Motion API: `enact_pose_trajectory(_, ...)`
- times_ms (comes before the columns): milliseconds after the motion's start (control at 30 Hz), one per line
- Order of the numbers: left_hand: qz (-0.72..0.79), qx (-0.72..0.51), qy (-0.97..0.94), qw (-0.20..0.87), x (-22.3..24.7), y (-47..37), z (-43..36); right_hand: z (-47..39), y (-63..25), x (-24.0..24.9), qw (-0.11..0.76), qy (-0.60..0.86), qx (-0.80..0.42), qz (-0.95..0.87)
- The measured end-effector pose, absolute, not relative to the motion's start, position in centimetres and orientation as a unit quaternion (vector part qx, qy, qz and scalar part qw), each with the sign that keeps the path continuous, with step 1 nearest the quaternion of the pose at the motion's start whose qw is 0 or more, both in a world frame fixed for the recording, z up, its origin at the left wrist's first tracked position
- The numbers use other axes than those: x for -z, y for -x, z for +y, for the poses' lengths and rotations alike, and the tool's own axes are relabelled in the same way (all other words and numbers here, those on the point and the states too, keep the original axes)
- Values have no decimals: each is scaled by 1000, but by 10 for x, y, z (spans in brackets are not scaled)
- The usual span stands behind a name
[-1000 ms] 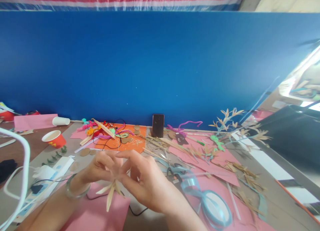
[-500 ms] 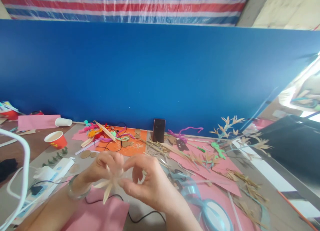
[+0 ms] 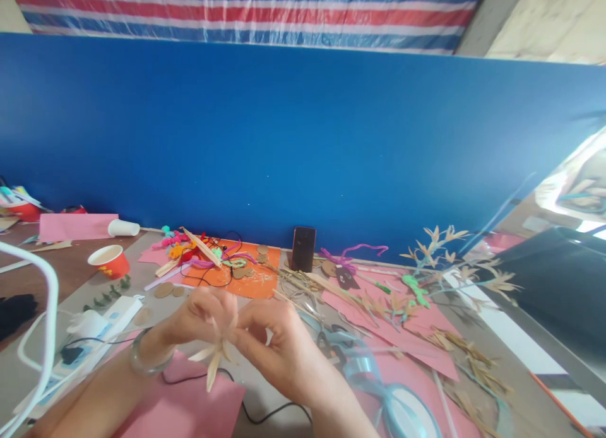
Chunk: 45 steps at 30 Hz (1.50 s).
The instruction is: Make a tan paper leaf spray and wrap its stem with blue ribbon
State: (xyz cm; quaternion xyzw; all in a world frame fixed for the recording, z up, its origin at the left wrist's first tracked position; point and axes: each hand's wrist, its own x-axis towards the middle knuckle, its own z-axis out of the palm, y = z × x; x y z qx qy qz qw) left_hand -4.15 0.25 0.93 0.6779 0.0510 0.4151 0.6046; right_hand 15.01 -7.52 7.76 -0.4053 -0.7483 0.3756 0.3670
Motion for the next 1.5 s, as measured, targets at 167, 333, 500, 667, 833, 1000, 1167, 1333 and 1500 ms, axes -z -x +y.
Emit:
enact_pose_trajectory(167, 38, -417, -672, 611, -10, 41, 2, -76, -150, -82, 357, 400, -382, -753)
enact_pose_trajectory(333, 19, -436, -654, 618, -11, 42, 3, -73, -152, -82, 377, 371, -401, -748)
enact_pose_trajectory(500, 35, -425, -663, 615, -11, 43, 3, -72, -153, -79, 414, 379, -376, -737)
enact_pose_trajectory(667, 44, -386, -688, 613, -9, 43, 5, -73, -150, -76, 392, 410, -358, -742)
enact_pose_trajectory(833, 63, -352, -703, 615, -11, 43, 5, -73, -149, -74, 377, 408, -375, -742)
enact_pose_trajectory(1000, 64, -324, -714, 618, -6, 43, 7, -74, -147, -74, 369, 406, -384, -742)
enact_pose_trajectory(1167, 50, -307, -704, 638, -6, 41, 6, -73, -143, -75, 369, 396, -386, -747)
enact_pose_trajectory(1333, 36, -297, -701, 648, -17, 39, 2, -72, -143, -76, 361, 387, -392, -752)
enact_pose_trajectory(1500, 51, -297, -719, 627, -23, 39, 0, -70, -141, -73, 375, 351, -422, -747)
